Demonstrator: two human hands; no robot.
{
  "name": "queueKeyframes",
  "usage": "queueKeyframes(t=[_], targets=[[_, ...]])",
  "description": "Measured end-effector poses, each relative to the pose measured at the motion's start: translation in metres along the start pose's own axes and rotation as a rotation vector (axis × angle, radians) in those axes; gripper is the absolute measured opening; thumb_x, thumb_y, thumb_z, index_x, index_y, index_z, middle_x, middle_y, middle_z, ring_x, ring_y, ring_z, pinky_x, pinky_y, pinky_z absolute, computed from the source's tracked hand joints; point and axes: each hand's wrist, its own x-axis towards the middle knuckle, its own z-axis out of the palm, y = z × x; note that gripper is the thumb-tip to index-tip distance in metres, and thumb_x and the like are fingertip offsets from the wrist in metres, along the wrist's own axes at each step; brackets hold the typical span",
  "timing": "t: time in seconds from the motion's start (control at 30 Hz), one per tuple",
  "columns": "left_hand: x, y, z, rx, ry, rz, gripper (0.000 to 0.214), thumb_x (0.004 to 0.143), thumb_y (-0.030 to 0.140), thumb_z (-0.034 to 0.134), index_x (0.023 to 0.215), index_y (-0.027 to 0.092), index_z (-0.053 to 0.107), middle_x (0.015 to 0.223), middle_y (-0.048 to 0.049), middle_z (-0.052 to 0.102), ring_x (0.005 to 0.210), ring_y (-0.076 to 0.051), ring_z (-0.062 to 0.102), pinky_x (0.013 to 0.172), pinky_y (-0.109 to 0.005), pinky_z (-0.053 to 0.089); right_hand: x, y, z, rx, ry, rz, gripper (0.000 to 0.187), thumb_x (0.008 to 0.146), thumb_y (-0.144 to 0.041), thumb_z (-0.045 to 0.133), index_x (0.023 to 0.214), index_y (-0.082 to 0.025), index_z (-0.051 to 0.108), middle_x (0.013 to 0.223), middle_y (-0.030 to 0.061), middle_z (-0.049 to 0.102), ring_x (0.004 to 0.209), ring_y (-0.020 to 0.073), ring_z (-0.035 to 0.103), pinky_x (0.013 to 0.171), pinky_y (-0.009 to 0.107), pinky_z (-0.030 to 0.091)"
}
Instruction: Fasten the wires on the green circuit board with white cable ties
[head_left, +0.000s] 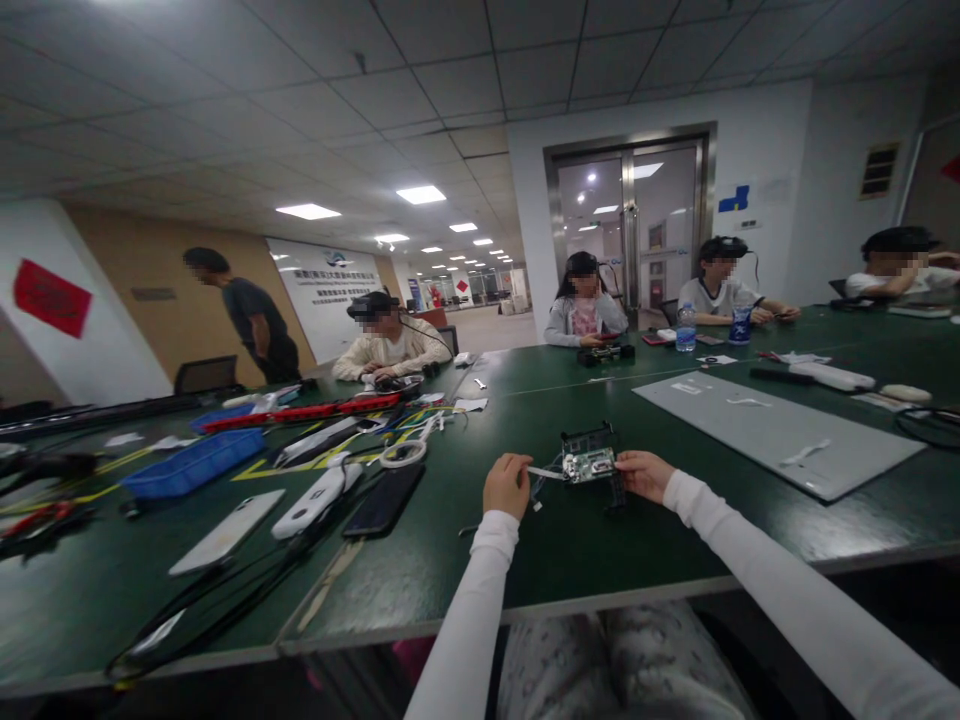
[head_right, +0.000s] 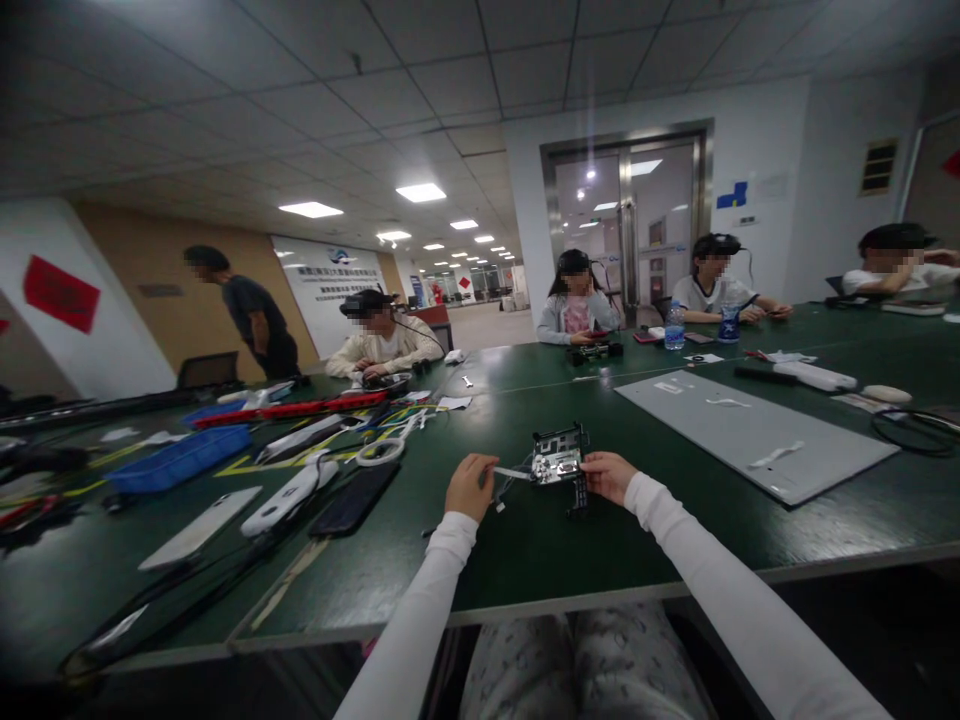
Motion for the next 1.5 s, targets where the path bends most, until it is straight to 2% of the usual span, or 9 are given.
queueKeyframes(t=[0.23,0.53,0.67,0.77,0.87,0.97,1.07,1.33,1.5], targets=[[-0.001,0.006,-0.008,-0.001,0.073,-0.008,0.023,0.077,0.014,0.04,0.091,0.02,0.057,0.091,-0.0036,0.055,0.09,-0.015,0.049,0.083,-0.027,0.039,0.0,0.001,0.002,-0.009,0.001,-0.015,0.015,0.06,-0.008,0.062,0.066,-0.015,0.05,0.061,0.0008,0.06,0.058,0.0118,0.058,0.06,0.027,0.046],[0.002,0.001,-0.01,-0.021,0.226,-0.166,0.024,0.076,0.015,0.04,0.093,0.02,0.056,0.092,-0.0049,0.054,0.087,-0.015,0.051,0.082,-0.026,0.039,0.001,0.0,-0.002,0.013,0.056,0.027,0.014,0.061,-0.007,0.061,0.065,-0.015,0.05,0.063,0.0014,0.06,0.06,0.0116,0.058,0.059,0.025,0.047],[0.006,-0.019,-0.008,-0.006,0.311,-0.311,0.022,0.074,0.018,0.043,0.092,0.018,0.056,0.087,-0.0044,0.057,0.08,-0.015,0.054,0.078,-0.027,0.041,-0.001,-0.001,-0.001,0.008,0.035,0.031,0.015,0.06,-0.007,0.061,0.066,-0.015,0.049,0.064,0.0015,0.06,0.061,0.0116,0.058,0.061,0.026,0.047],[0.006,-0.043,-0.011,-0.013,0.382,-0.457,0.023,0.073,0.02,0.043,0.092,0.017,0.056,0.084,-0.0034,0.06,0.078,-0.014,0.055,0.077,-0.026,0.041,-0.002,-0.002,-0.001,-0.004,0.029,0.035,0.016,0.06,-0.008,0.062,0.066,-0.015,0.049,0.065,0.0019,0.06,0.063,0.0117,0.059,0.061,0.026,0.047],[0.002,-0.072,-0.019,-0.044,0.409,-0.665,0.023,0.071,0.022,0.046,0.091,0.018,0.056,0.079,-0.0024,0.062,0.075,-0.014,0.057,0.073,-0.025,0.042,-0.002,-0.002,-0.001,-0.005,0.036,0.033,0.017,0.06,-0.007,0.062,0.066,-0.016,0.049,0.066,0.0017,0.06,0.063,0.0119,0.059,0.06,0.025,0.048],[-0.005,-0.097,-0.028,-0.052,0.386,-0.811,0.022,0.068,0.022,0.049,0.089,0.018,0.057,0.078,-0.0022,0.063,0.074,-0.014,0.058,0.071,-0.024,0.043,-0.003,-0.002,-0.001,0.007,0.034,0.028,0.017,0.06,-0.006,0.062,0.065,-0.016,0.048,0.064,0.0008,0.06,0.062,0.0118,0.059,0.059,0.025,0.048],[-0.01,-0.11,-0.034,0.003,0.328,-0.862,0.02,0.066,0.023,0.052,0.085,0.019,0.059,0.077,-0.0025,0.064,0.075,-0.016,0.059,0.071,-0.026,0.043,-0.002,-0.002,-0.001,0.016,0.027,0.028,0.017,0.06,-0.006,0.062,0.064,-0.015,0.048,0.063,0.0007,0.059,0.061,0.0116,0.058,0.059,0.026,0.047],[-0.01,-0.11,-0.027,0.17,0.072,-0.71,0.018,0.063,0.018,0.054,0.08,0.018,0.061,0.077,-0.0027,0.064,0.076,-0.015,0.057,0.071,-0.023,0.042,0.002,0.001,-0.008,0.007,0.022,0.03,0.017,0.06,-0.006,0.062,0.066,-0.015,0.049,0.067,0.0017,0.06,0.065,0.0125,0.058,0.062,0.027,0.047],[-0.011,-0.104,-0.028,0.247,-0.012,-0.704,0.019,0.064,0.015,0.052,0.08,0.019,0.061,0.08,-0.0046,0.063,0.079,-0.017,0.057,0.069,-0.024,0.041,0.003,0.002,-0.01,0.002,0.002,0.027,0.017,0.06,-0.006,0.063,0.066,-0.015,0.049,0.068,0.0018,0.06,0.067,0.013,0.059,0.062,0.027,0.047]])
